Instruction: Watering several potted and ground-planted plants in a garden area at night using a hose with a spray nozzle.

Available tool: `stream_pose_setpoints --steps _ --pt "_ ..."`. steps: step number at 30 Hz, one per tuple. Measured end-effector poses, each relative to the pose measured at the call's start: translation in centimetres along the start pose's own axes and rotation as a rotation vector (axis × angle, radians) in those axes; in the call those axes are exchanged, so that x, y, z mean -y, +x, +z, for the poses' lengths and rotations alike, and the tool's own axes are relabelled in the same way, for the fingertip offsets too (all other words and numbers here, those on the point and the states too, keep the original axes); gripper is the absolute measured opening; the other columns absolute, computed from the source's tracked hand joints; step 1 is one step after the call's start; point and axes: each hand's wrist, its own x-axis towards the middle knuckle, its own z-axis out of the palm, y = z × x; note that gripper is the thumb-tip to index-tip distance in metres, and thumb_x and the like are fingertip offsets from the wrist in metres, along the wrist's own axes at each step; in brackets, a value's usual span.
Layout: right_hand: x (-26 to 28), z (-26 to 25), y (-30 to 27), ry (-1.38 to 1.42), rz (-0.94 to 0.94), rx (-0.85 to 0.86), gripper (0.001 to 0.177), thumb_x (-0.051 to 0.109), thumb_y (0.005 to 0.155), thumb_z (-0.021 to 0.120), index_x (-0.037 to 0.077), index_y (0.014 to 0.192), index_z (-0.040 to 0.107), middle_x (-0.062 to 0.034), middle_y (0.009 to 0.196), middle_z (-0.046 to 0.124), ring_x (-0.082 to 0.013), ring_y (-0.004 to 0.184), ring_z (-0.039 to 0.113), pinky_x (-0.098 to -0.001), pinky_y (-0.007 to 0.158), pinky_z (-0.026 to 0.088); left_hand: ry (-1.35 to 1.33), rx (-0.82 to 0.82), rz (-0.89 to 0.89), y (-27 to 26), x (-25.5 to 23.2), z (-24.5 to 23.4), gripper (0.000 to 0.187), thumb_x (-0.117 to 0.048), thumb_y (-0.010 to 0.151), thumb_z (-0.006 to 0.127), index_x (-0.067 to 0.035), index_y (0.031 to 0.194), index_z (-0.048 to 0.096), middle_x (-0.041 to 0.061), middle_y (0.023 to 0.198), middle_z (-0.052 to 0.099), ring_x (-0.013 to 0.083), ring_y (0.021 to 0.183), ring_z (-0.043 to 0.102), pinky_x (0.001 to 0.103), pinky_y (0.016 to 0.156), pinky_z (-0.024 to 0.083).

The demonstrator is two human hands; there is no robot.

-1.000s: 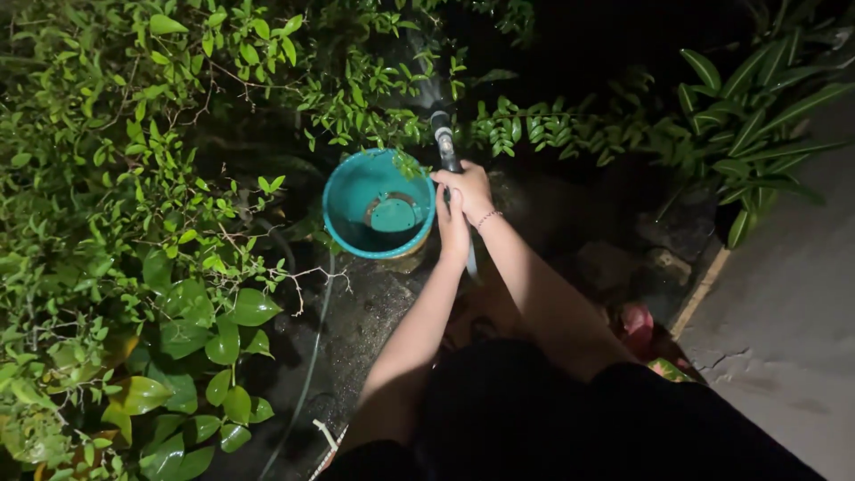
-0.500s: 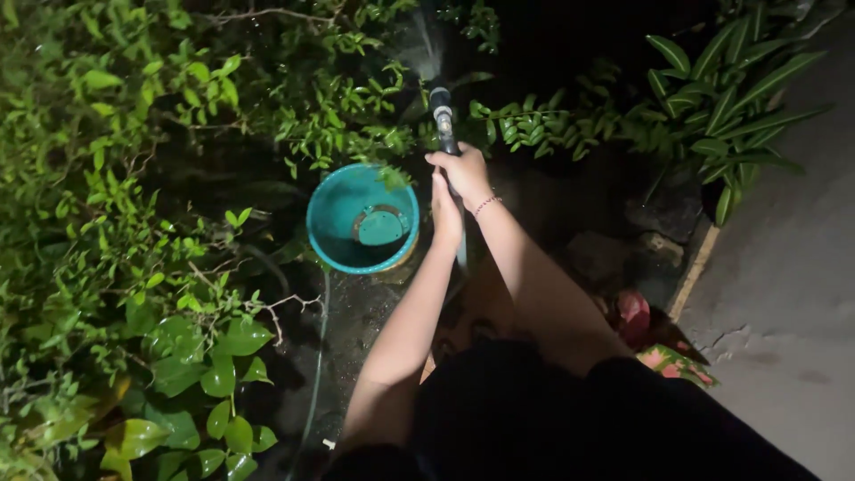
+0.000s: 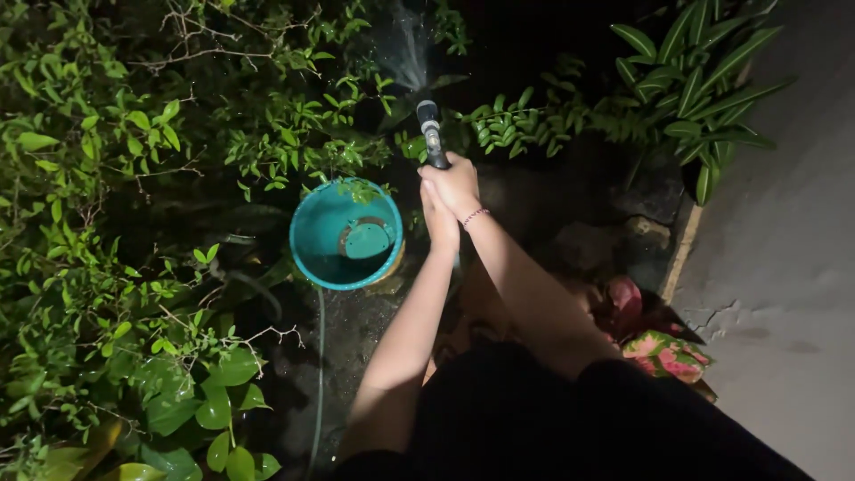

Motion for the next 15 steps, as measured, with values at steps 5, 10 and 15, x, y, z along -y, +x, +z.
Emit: stream_pose_setpoints --steps 5,10,15 --pt "0.2 0.0 -0.1 -0.006 0.047 0.064 0.031 0.031 0.072 0.082 0.004 0.077 0.068 -0.0098 0.068 0.07 -0.021 0.063 0.068 -0.0365 0.065 0.054 -0.021 -0.047 0.0 -0.4 -0.7 0.0 0.069 -0.056 0.107 0.028 -0.004 0.148 0.046 0.017 0.138 0.061 0.0274 0.127 0.059 0.037 0.107 0.044" --pt "-0.7 0.9 -0.6 0.015 0.019 0.158 0.03 0.03 0.072 0.082 0.004 0.077 0.068 -0.0084 0.068 0.069 -0.0182 0.063 0.065 -0.0354 0.063 0.054 0.001 -0.109 -0.016 -0.6 1.7 -0.9 0.069 -0.056 0.106 0.03 -0.004 0.148 0.045 0.018 0.139 0.059 0.0273 0.126 0.058 0.037 0.107 0.042" --pt "-2.5 2.7 -2.4 -0.121 0.04 0.342 0.034 0.034 0.068 0.081 0.004 0.08 0.07 -0.0112 0.072 0.072 -0.0232 0.068 0.07 -0.0371 0.067 0.056 -0.218 -0.237 -0.152 -2.4 4.8 -2.4 0.074 -0.058 0.107 0.025 0.003 0.14 0.05 0.018 0.131 0.063 0.0267 0.119 0.063 0.038 0.102 0.05"
